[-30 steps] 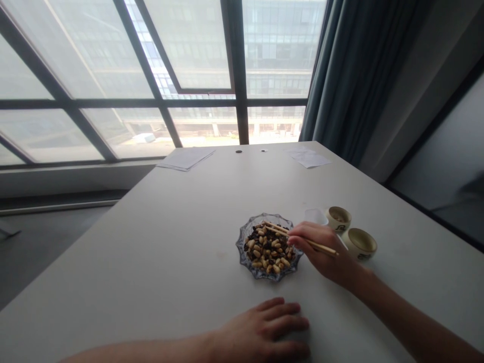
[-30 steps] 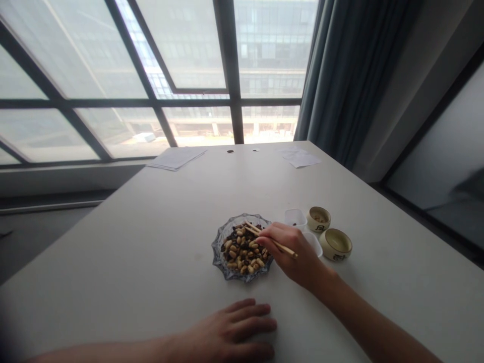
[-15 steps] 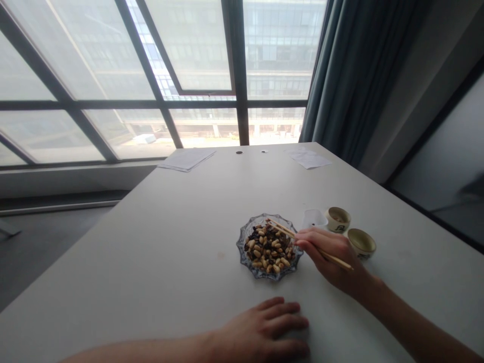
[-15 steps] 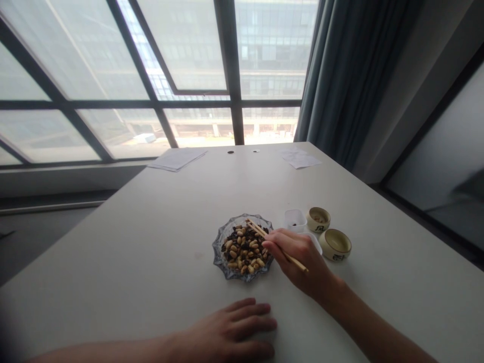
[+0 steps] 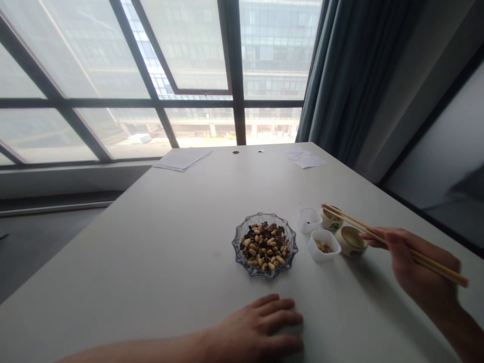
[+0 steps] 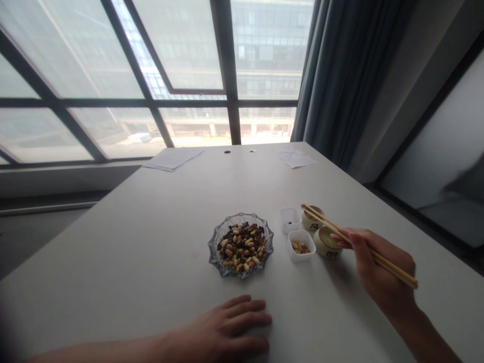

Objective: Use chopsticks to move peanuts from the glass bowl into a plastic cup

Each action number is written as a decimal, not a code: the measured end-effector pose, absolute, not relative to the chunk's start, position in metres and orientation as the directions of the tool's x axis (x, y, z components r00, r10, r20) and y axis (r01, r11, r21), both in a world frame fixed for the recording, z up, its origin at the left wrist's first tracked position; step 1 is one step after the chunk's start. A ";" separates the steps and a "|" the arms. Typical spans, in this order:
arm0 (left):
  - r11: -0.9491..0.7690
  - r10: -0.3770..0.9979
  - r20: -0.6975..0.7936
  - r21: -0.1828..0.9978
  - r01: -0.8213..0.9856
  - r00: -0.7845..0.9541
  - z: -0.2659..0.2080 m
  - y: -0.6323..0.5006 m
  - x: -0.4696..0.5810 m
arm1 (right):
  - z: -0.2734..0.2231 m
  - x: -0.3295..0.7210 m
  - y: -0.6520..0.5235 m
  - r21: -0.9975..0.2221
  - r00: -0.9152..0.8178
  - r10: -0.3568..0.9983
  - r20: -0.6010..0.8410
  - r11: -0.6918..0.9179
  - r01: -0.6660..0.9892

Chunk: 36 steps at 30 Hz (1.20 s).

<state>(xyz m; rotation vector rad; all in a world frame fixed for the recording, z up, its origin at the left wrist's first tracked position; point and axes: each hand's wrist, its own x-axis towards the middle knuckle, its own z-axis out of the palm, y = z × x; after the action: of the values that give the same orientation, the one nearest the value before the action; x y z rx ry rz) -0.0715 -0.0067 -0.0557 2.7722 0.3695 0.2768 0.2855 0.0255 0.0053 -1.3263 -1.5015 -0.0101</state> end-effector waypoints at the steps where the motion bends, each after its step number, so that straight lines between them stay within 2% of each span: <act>1: -0.911 0.287 0.143 0.347 0.223 0.947 -0.055 -0.007 -0.071 | 0.003 0.289 0.025 -0.609 0.212 0.710 0.672 0.367 0.703; 7: -0.906 0.290 0.139 0.360 0.224 0.947 -0.052 -0.007 -0.071 | -0.004 0.294 0.029 -0.722 0.304 0.721 0.623 0.380 0.578; 11: -0.906 0.284 0.125 0.359 0.224 0.951 -0.053 -0.007 -0.071 | 0.002 0.283 0.029 -0.735 0.325 0.713 0.621 0.386 0.557; 13: -0.907 0.279 0.120 0.359 0.220 0.953 -0.054 -0.006 -0.072 | 0.008 0.270 0.030 -0.723 0.258 0.736 0.626 0.425 0.544; 16: -0.912 0.275 0.137 0.352 0.212 0.952 -0.057 -0.006 -0.072 | 0.015 0.241 0.035 -0.688 0.048 0.766 0.641 0.545 0.479; 19: -0.918 0.274 0.153 0.337 0.210 0.949 -0.062 -0.007 -0.071 | 0.018 0.210 0.046 -0.639 -0.194 0.740 0.644 0.660 0.395; 22: -0.928 0.275 0.188 0.309 0.209 0.943 -0.067 -0.008 -0.072 | 0.018 0.184 0.061 -0.626 -0.341 0.715 0.610 0.699 0.346; 28: -0.944 0.277 0.240 0.247 0.217 0.931 -0.066 -0.008 -0.072 | 0.016 0.162 0.082 -0.718 -0.420 0.778 0.467 0.611 0.334; 36: -0.946 0.273 0.246 0.245 0.213 0.930 -0.065 -0.008 -0.073 | 0.010 0.156 0.081 -0.690 -0.472 0.734 0.489 0.656 0.306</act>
<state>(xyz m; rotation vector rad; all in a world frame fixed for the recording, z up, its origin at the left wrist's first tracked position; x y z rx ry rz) -0.0727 -0.0081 -0.0650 2.8734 0.3658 0.4118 0.1559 0.0812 0.0104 -0.8046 -2.0608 0.6700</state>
